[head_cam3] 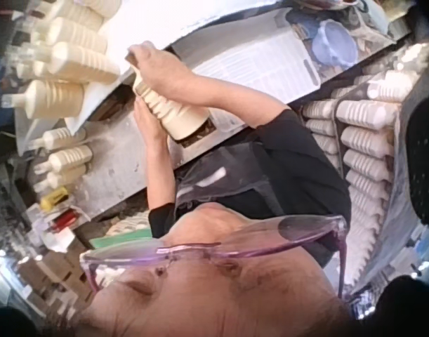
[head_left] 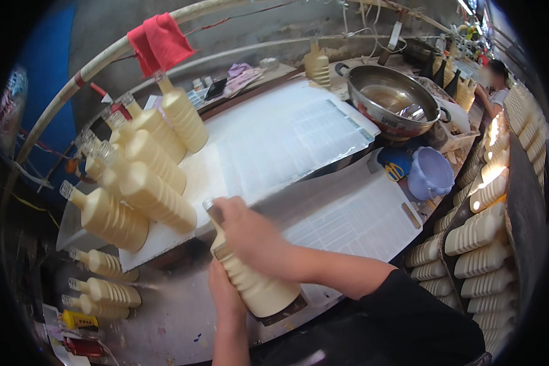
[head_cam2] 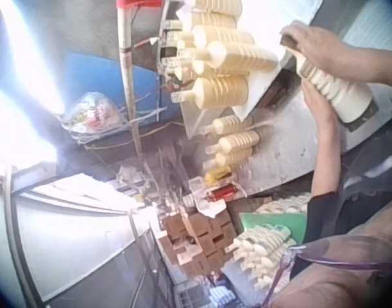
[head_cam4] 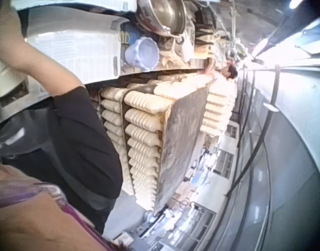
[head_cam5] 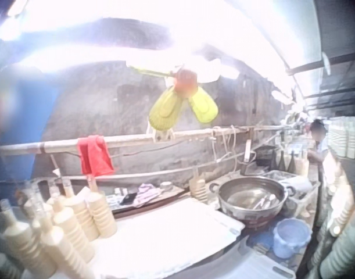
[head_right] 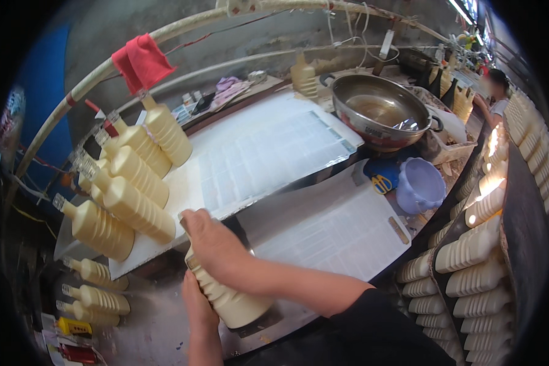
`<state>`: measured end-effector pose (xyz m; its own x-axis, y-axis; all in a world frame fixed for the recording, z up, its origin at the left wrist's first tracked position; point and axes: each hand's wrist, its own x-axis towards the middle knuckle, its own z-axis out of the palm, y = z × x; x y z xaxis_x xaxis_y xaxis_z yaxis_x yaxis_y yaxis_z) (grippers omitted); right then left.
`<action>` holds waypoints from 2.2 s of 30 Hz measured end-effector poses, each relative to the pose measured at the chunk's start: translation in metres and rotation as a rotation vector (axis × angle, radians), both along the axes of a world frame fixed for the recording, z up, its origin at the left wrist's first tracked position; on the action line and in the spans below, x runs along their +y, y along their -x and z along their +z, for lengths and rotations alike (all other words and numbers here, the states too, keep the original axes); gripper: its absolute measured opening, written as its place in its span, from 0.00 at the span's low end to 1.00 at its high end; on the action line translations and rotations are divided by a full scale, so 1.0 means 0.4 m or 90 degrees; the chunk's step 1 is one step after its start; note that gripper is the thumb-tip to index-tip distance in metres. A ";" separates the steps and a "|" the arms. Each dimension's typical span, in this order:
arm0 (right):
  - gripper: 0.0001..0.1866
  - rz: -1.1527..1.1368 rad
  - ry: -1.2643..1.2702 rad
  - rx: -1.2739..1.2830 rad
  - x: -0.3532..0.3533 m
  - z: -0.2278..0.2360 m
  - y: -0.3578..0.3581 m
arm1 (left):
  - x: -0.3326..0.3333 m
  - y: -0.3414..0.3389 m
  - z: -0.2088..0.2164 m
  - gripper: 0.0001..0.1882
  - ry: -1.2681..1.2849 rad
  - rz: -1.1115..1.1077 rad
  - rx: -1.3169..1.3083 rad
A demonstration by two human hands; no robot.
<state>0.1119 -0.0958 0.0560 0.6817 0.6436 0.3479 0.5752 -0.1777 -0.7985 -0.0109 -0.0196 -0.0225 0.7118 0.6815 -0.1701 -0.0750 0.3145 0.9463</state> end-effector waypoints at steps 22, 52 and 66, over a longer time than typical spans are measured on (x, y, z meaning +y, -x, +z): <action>0.22 -0.163 -0.072 0.061 -0.073 -0.139 -0.045 | -0.084 0.040 0.028 0.49 -0.436 -0.083 0.046; 0.20 -0.336 0.587 0.038 -0.667 -0.274 -0.279 | -0.124 0.103 -0.009 0.35 -0.264 0.003 0.036; 0.19 -0.359 0.493 -0.194 -0.749 -0.366 -0.433 | -0.177 0.137 0.005 0.33 -0.338 -0.009 0.079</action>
